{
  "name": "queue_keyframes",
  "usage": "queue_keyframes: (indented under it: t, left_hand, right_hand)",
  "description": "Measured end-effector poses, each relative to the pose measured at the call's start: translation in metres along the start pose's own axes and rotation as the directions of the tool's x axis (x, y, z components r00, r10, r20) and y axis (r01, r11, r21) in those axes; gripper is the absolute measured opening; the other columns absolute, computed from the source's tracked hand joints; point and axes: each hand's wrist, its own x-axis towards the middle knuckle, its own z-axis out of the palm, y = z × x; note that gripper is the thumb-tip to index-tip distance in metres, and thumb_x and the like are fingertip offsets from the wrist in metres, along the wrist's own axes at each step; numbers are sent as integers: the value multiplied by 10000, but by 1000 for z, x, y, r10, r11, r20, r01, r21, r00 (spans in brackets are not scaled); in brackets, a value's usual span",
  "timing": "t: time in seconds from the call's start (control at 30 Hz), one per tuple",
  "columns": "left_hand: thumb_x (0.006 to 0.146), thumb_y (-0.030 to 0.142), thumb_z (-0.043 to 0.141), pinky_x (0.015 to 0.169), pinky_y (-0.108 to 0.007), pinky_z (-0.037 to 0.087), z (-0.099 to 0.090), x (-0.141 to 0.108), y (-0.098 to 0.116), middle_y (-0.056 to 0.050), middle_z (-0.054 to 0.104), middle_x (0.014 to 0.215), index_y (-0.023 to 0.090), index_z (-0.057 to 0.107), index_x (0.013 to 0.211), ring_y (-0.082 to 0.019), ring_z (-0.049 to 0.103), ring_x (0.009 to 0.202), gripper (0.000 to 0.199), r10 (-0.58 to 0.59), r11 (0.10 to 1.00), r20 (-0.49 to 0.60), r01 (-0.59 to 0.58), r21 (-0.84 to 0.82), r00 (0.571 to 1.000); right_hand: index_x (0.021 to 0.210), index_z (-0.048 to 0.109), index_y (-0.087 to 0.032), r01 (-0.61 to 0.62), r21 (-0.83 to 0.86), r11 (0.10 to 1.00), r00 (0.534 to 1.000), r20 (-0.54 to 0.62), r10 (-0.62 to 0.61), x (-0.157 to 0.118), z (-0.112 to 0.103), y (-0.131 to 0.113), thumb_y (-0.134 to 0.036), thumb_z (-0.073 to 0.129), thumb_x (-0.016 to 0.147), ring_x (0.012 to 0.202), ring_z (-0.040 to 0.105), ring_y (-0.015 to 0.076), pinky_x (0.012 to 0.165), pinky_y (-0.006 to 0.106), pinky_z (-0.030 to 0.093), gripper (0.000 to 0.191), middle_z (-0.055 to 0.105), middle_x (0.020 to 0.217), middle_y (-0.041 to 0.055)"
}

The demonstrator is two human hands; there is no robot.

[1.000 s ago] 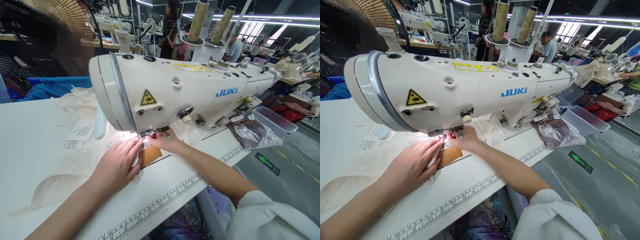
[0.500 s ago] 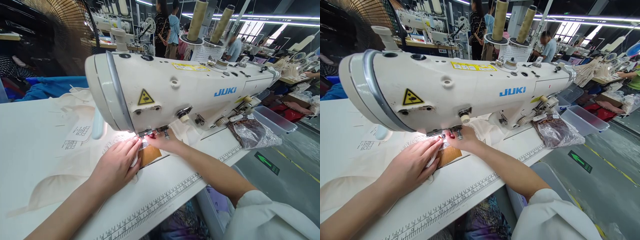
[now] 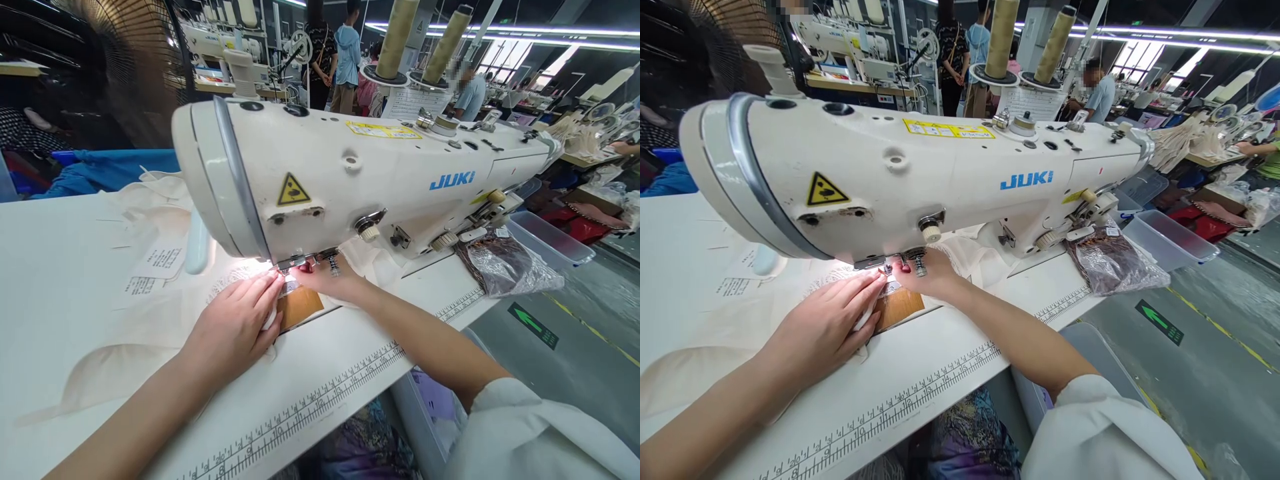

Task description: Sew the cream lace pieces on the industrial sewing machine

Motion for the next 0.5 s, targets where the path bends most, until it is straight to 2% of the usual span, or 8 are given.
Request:
queue_keyframes:
  t: [0.13, 0.33, 0.5]
  left_hand:
    - [1014, 276, 401, 912, -434, 517, 0, 0, 0, -201, 657, 1283, 18, 591, 1296, -313, 631, 1123, 426, -2, 1000, 0, 2, -6, 1000]
    - [1017, 278, 397, 925, -433, 515, 1, 0, 1, -188, 662, 1277, 22, 592, 1298, -310, 630, 1123, 427, -10, 1000, 4, 10, 0, 1000]
    - [1023, 280, 383, 920, -433, 520, 1, 0, 1, -183, 666, 1268, 24, 598, 1291, -305, 633, 1109, 428, -12, 1000, 10, 12, 15, 1000]
  right_hand:
    - [589, 422, -215, -4, 33, 999, 1000, 21, 3, 3, 4, 3, -312, 550, 881, 749, 596, 168, 724, 293, 413, 334, 683, 730, -16]
    - [683, 540, -231, 23, 57, 998, 1000, 1, -23, 6, 11, 7, -305, 505, 896, 800, 601, 176, 747, 295, 416, 228, 691, 802, -6]
    - [656, 469, -224, 50, 77, 996, 999, 11, -51, 3, 10, 10, -285, 520, 875, 763, 583, 167, 742, 287, 403, 233, 667, 737, -17]
